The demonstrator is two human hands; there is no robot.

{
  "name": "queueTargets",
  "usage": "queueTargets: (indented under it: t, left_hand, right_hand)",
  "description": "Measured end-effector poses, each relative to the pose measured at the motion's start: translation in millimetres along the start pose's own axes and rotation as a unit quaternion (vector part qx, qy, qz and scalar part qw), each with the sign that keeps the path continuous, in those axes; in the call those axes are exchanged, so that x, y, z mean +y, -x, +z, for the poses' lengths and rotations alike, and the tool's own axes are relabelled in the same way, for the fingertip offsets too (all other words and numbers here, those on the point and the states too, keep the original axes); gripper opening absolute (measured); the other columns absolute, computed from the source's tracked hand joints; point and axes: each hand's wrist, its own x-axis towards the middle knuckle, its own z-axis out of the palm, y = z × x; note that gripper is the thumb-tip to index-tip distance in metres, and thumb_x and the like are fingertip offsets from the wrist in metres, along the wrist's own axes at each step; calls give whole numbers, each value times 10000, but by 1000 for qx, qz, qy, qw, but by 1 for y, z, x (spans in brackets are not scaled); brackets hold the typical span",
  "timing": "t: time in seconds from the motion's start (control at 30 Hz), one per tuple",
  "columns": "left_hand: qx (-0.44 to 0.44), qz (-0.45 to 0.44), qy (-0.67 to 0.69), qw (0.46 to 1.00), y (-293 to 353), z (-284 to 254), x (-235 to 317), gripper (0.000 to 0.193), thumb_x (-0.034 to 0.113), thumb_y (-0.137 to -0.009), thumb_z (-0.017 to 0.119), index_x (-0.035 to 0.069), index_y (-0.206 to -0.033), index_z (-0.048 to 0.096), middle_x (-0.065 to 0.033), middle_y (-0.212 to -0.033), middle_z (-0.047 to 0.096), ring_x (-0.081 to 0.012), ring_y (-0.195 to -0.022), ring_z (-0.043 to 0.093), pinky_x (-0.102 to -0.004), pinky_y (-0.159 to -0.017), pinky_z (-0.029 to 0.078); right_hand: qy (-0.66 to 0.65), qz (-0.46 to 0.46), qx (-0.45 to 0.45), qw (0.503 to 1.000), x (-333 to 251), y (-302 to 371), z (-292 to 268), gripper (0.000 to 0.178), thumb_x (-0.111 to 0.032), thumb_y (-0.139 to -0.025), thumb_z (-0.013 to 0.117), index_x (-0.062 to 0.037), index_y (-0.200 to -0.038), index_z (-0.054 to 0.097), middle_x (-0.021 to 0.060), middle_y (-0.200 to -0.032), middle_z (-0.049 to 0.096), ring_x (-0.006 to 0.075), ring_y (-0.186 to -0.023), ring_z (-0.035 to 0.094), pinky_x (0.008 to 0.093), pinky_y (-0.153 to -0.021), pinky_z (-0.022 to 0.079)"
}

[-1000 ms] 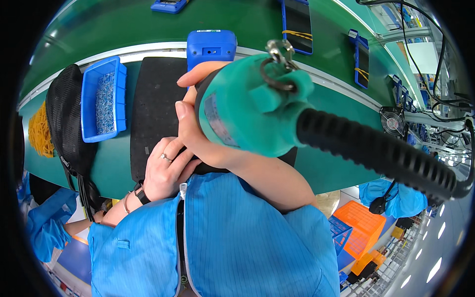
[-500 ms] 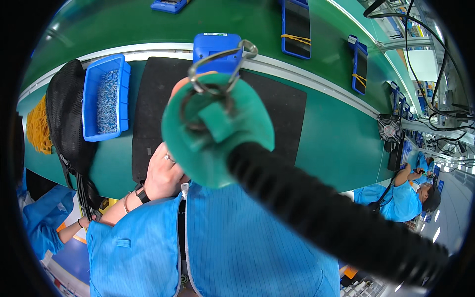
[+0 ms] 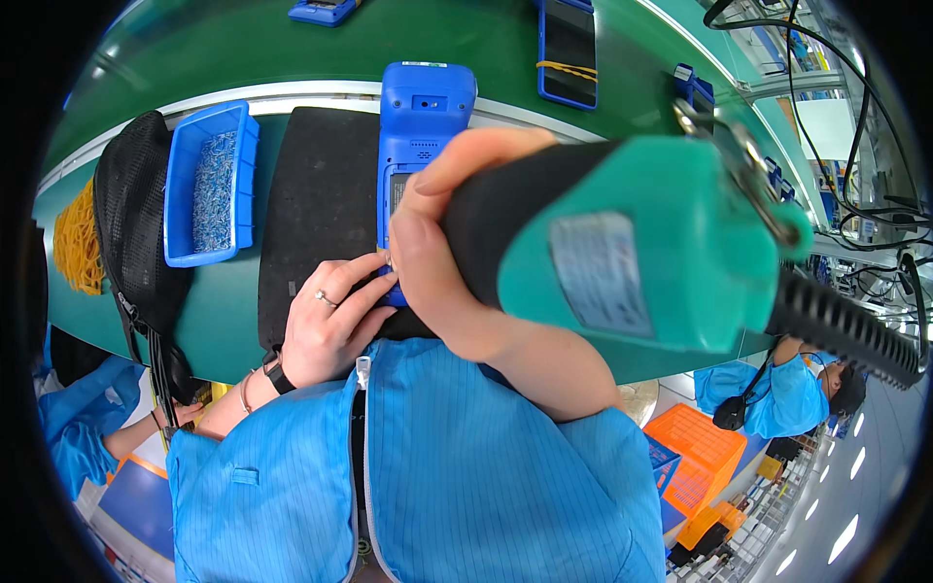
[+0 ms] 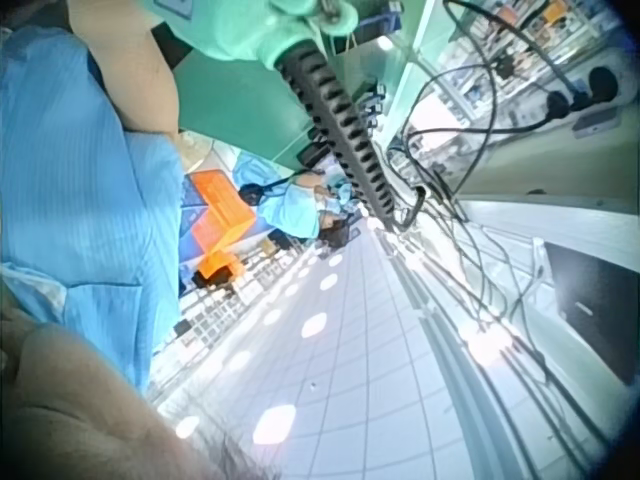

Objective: The person assembles electronic devices by installing batteries and plastic components, securing them with screws using an electric screwdriver.

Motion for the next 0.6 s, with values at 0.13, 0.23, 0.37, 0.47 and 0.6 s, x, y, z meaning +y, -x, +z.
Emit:
queueTargets:
  t: [0.13, 0.23, 0.37, 0.47, 0.6]
  left_hand:
    - [11, -38, 18, 999, -2, -3, 1, 393, 36, -614, 748, -2, -983, 619, -100, -1028, 592, -254, -825, 579, -346, -685, 492]
    - [17, -36, 16, 999, -3, -2, 1, 387, 46, -613, 753, -1, -973, 619, -98, -1014, 591, -254, -819, 576, -346, -678, 492]
    - [24, -36, 18, 999, -2, 0, 1, 378, 46, -616, 751, -1, -968, 620, -100, -1014, 592, -255, -817, 576, -347, -681, 492]
    - [23, -37, 18, 999, -1, 0, 1, 371, 44, -618, 749, -1, -963, 621, -100, -1013, 591, -257, -816, 577, -347, -681, 492]
    - [24, -35, 19, 999, -1, -1, 1, 369, 45, -615, 748, 0, -959, 622, -100, -1011, 591, -259, -815, 578, -347, -680, 493]
  right_hand:
    - [21, 71, -34, 997, -18, 15, -1, 313, -21, -840, 560, -107, -1076, 372, 23, -638, 444, 130, -515, 461, 303, -539, 399]
    - [37, 76, -52, 995, -19, 19, -1, 320, -2, -833, 553, -101, -1077, 372, 30, -646, 455, 134, -528, 470, 306, -548, 407]
    - [69, 83, -90, 990, -18, 22, -1, 334, 35, -817, 537, -87, -1081, 371, 45, -662, 477, 144, -553, 487, 311, -566, 422]
    - [94, 88, -119, 984, -17, 22, 0, 347, 63, -806, 525, -77, -1084, 371, 57, -674, 493, 150, -572, 499, 315, -580, 434]
    - [127, 98, -158, 974, -16, 24, 1, 366, 100, -791, 510, -64, -1087, 370, 72, -690, 515, 160, -598, 516, 321, -598, 450]
